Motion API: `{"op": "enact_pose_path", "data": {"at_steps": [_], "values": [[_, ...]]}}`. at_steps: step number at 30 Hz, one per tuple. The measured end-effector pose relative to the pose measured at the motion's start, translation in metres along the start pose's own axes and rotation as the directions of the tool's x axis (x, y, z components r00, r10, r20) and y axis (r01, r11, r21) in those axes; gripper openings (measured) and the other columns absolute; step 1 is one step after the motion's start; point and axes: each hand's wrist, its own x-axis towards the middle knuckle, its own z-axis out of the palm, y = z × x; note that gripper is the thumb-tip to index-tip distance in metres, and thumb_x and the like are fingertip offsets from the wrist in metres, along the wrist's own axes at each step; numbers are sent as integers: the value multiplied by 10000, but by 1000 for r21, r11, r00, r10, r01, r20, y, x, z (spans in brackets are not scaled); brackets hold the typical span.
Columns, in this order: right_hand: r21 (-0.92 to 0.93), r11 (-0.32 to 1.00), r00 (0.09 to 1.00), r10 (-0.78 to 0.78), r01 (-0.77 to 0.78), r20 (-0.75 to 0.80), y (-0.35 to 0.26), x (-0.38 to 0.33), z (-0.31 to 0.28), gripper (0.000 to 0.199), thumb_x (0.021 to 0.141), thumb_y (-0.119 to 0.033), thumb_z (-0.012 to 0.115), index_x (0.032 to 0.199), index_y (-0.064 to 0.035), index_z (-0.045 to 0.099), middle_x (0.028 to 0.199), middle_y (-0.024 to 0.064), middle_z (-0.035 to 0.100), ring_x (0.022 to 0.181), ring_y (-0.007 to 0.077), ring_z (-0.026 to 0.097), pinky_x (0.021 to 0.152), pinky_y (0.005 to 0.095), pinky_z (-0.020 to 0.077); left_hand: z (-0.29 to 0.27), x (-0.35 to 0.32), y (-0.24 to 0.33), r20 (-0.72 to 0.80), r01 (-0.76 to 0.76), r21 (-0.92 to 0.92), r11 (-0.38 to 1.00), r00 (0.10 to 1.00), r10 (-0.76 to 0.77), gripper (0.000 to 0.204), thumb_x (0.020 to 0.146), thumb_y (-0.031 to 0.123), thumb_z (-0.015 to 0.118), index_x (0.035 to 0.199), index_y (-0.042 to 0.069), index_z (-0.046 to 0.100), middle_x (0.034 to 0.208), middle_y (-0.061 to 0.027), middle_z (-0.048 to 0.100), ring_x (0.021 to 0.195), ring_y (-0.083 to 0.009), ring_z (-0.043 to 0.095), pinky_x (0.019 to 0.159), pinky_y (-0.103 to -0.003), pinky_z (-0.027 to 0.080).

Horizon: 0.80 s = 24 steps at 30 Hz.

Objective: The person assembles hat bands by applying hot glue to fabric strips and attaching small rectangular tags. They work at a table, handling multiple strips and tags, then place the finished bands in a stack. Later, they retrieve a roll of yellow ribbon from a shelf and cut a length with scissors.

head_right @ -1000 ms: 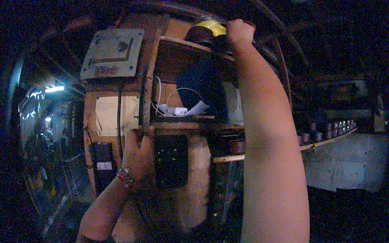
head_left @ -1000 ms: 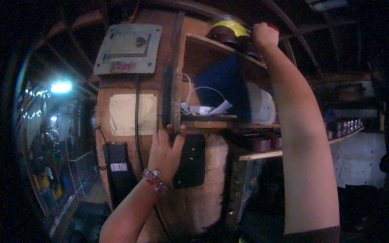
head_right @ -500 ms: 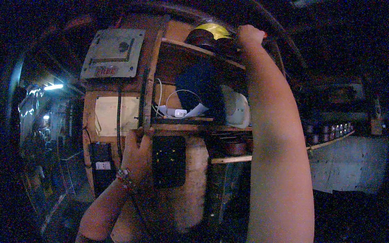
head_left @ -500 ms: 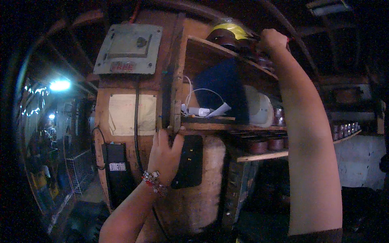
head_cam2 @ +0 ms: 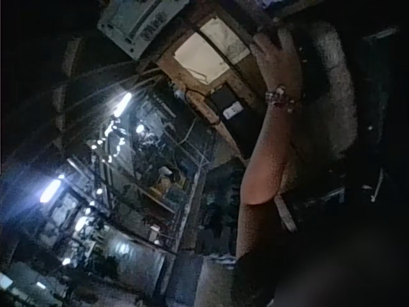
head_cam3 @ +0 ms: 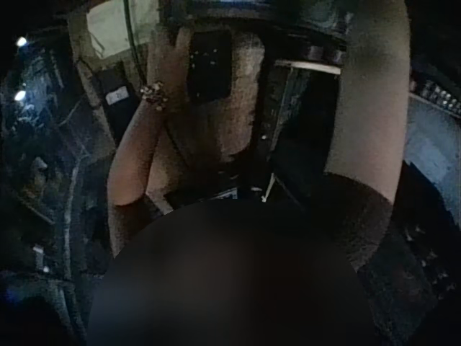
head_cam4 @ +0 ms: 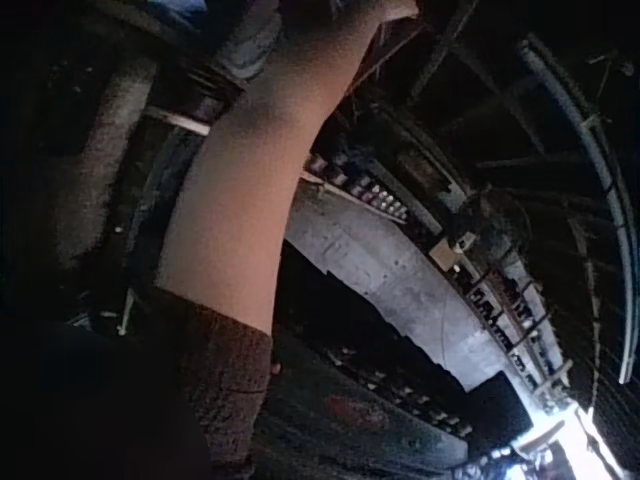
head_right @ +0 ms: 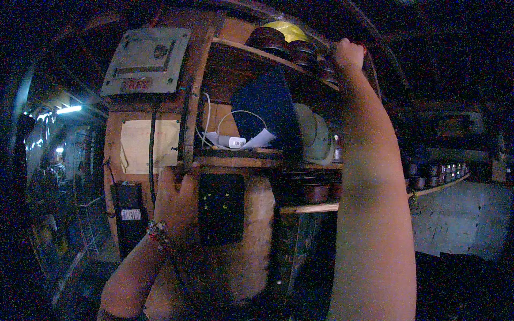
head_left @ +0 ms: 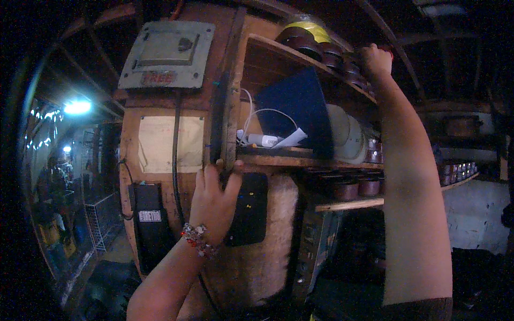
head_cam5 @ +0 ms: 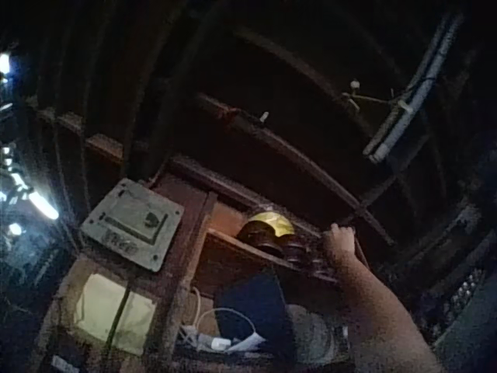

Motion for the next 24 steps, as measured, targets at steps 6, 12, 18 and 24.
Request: {"op": "enact_pose_path", "data": {"at_steps": [6, 12, 18, 24], "values": [[228, 953, 980, 200, -200, 24, -2, 4, -14, 301, 905, -244, 462, 1032, -63, 665, 1027, 168, 673, 924, 354, 670, 782, 467, 529, 4, -3, -3, -12, -58, 102, 993, 998, 60, 456, 839, 29, 491, 1286, 108, 527, 1070, -236, 494, 950, -412, 520, 792, -445, 510], [494, 867, 982, 149, -72, -119, -1, -9, -81, 345, 868, -332, 598, 1044, -46, 676, 955, 203, 676, 893, 380, 663, 781, 460, 526, -10, 5, 6, 17, 137, -124, 983, 991, -136, 397, 856, 72, 540, 1250, 121, 542, 1080, -201, 497, 966, -375, 529, 827, -413, 497], [717, 286, 772, -214, 636, -599, -124, -129, -190, 397, 777, -330, 743, 1003, -10, 678, 945, 184, 662, 853, 311, 655, 793, 374, 514, -45, 41, 18, 44, 62, -997, 55, 955, -292, 392, 955, 249, 564, 1290, 67, 470, 1229, -108, 505, 1157, -204, 505, 959, -344, 443], [867, 14, 809, -366, 499, -460, -153, -168, -206, 309, 811, -263, 738, 959, 0, 671, 830, 113, 673, 701, 201, 657, 662, 313, 530, -47, 67, 12, 77, 17, -988, -156, 918, -389, 357, 998, 227, 478, 1216, -54, 461, 1191, -191, 577, 1035, -244, 617, 932, -361, 501]]}}
